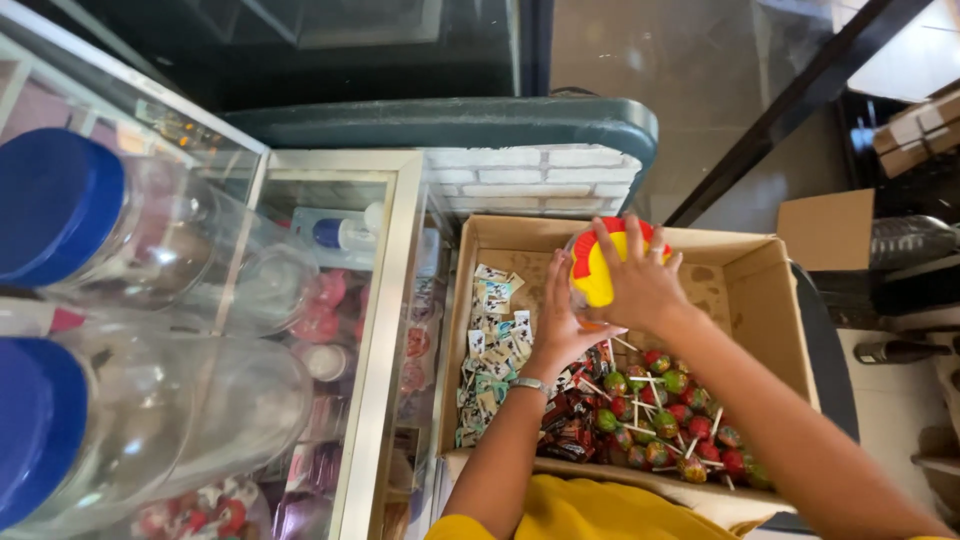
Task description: Sorting different types of candies and lollipops from a large shipping box into clear display jars.
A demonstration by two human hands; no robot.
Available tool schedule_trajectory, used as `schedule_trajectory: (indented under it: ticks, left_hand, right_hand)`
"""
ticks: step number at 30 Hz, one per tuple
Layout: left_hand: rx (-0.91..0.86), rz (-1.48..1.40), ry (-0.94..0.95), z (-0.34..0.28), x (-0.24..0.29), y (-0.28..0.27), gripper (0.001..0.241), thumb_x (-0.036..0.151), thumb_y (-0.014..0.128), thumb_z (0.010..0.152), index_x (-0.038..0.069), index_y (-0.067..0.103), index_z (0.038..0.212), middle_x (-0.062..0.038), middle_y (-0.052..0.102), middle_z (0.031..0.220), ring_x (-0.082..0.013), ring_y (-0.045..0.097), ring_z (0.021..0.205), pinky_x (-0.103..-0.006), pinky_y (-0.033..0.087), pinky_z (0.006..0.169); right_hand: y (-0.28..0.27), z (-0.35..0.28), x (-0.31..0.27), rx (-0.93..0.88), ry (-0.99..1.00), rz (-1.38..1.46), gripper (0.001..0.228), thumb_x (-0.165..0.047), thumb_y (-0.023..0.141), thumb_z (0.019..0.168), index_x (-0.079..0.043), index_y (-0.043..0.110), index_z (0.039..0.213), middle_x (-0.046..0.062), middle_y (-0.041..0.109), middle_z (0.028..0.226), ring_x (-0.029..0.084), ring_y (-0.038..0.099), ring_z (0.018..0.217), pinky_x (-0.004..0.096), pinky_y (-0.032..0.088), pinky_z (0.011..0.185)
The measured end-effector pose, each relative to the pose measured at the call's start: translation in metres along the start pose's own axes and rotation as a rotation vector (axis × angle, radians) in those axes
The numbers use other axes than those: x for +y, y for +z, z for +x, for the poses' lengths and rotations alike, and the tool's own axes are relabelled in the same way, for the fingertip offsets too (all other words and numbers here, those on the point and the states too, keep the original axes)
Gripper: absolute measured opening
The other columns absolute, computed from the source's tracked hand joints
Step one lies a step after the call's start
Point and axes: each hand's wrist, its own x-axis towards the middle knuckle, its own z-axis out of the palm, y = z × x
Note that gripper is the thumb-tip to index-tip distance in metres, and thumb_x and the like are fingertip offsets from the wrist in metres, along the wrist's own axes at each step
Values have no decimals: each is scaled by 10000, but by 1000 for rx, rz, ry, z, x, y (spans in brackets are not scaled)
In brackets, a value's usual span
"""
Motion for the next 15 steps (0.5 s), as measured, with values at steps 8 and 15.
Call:
schedule_trajectory:
  ticks: [8, 15]
  left_hand:
    - [-41, 9, -13, -3, 0, -3, 1395, 444, 982, 580, 55, 171, 1646, -242, 184, 1722, -419, 280, 1583, -510, 339, 1266]
    - [-42, 64, -12, -1, -3, -3, 1384, 474, 977, 580, 62, 189, 1640, -232, 207, 1713, -423, 264, 1581, -535, 330, 1257]
  right_hand:
    - [13, 19, 86, -181, -350, 121, 1258, -603, 910, 616, -119, 172, 1512, 304, 244, 1524, 489, 429, 1277, 546, 450, 1020]
    - [-38, -21, 95, -588, -304, 937, 476, -376, 614, 991, 47, 717, 1182, 343, 709, 867, 347, 697, 701, 390, 534, 572]
